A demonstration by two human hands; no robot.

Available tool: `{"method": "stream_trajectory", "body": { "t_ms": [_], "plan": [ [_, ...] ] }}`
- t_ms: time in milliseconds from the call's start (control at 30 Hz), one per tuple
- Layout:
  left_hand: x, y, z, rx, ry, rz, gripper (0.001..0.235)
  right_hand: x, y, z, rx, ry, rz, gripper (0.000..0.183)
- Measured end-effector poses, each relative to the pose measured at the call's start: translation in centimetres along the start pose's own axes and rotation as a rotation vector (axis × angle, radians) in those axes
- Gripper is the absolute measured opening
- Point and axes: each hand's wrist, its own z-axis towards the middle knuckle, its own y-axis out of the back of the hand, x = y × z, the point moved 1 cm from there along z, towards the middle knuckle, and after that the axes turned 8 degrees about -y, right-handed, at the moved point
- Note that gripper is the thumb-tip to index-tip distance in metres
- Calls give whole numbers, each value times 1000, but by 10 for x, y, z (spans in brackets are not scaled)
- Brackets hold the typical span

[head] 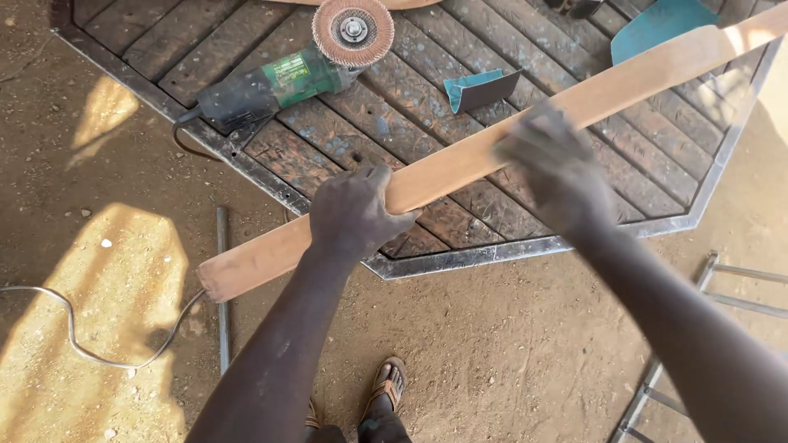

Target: Sanding a curved wooden component by hand using sandpaper on a workbench

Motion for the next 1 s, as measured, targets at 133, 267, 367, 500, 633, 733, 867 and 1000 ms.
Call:
{"method": "stream_trajectory", "body": {
  "t_ms": [133,267,367,500,633,733,867,1000],
  "plan": [
    [1,-1,2,14,-13,5,64,-5,-2,-16,-132,-225,-316,26],
    [2,1,-2,-27,-1,28,66,83,-8,3,-13,-128,-83,34],
    [0,8,3,-26,-26,-2,65,0,-10,4,19,-100,-115,28],
    [1,1,0,4,-15,22,69,-5,-31,0,-135,-321,-423,33],
    [5,7,0,11,-7,-18,66,74,-6,3,95,-265,-93,33],
    [-5,12,1,63,-25,-41,68,-5,16,-4,35,-67,-67,29],
    [-3,15,4,42,2,-8,69,-35,3,-21,-25,-410,-350,30],
    [-5,11,0,26,11,5,68,77,-4,-4,46,-375,-179,32]
  ]
}}
